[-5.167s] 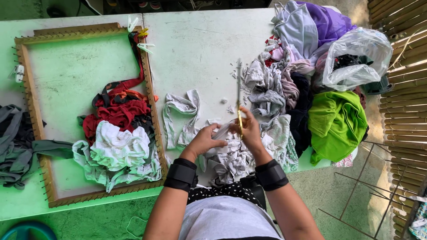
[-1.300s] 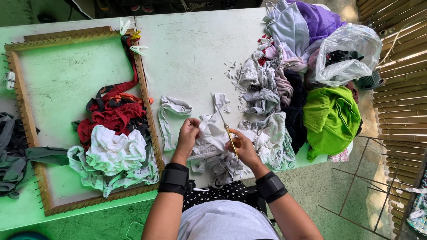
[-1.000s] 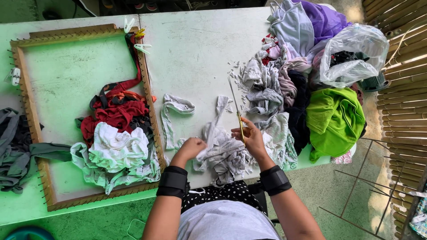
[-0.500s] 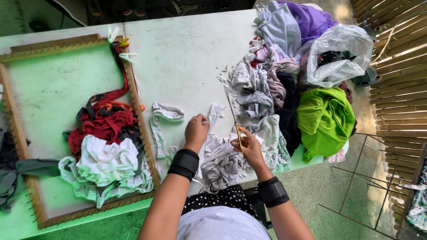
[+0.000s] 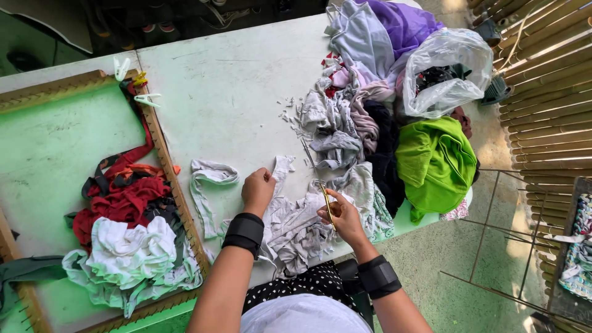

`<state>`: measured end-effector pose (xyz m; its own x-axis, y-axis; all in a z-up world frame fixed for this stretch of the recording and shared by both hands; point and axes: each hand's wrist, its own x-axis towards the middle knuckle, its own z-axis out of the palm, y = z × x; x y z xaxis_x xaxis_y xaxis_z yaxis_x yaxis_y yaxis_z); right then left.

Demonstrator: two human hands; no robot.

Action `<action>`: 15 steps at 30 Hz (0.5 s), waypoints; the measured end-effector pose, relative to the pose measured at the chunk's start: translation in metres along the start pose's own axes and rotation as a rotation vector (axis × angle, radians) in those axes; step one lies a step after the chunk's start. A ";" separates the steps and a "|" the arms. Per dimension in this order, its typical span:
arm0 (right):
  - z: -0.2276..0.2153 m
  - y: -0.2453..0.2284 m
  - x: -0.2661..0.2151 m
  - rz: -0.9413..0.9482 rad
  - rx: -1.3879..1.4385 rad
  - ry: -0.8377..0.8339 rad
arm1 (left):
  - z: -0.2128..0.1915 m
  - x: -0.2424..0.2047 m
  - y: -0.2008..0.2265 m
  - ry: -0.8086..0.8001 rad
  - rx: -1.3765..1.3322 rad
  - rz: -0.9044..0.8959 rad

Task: The person cuts fabric scraps into long strips by holding the fabric with one hand and cutting with scissors in the other, then aligns the cut strips by hand.

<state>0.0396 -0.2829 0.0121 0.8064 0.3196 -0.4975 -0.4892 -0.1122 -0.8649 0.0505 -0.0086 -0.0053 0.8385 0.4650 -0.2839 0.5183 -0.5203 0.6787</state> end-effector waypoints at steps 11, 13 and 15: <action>-0.004 -0.036 -0.002 0.035 -0.168 -0.306 | -0.096 -0.044 -0.023 -0.346 -1.191 -0.063; -0.003 -0.049 -0.008 0.067 -0.183 -0.352 | -0.119 -0.058 -0.012 -0.333 -1.101 0.010; -0.003 -0.063 -0.015 0.083 -0.176 -0.490 | -0.129 -0.062 -0.017 -0.290 -1.024 0.074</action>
<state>0.0595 -0.2831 0.0738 0.4968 0.7007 -0.5121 -0.4479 -0.2984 -0.8428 -0.0324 0.0639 0.0879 0.9399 0.1986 -0.2777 0.1897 0.3725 0.9084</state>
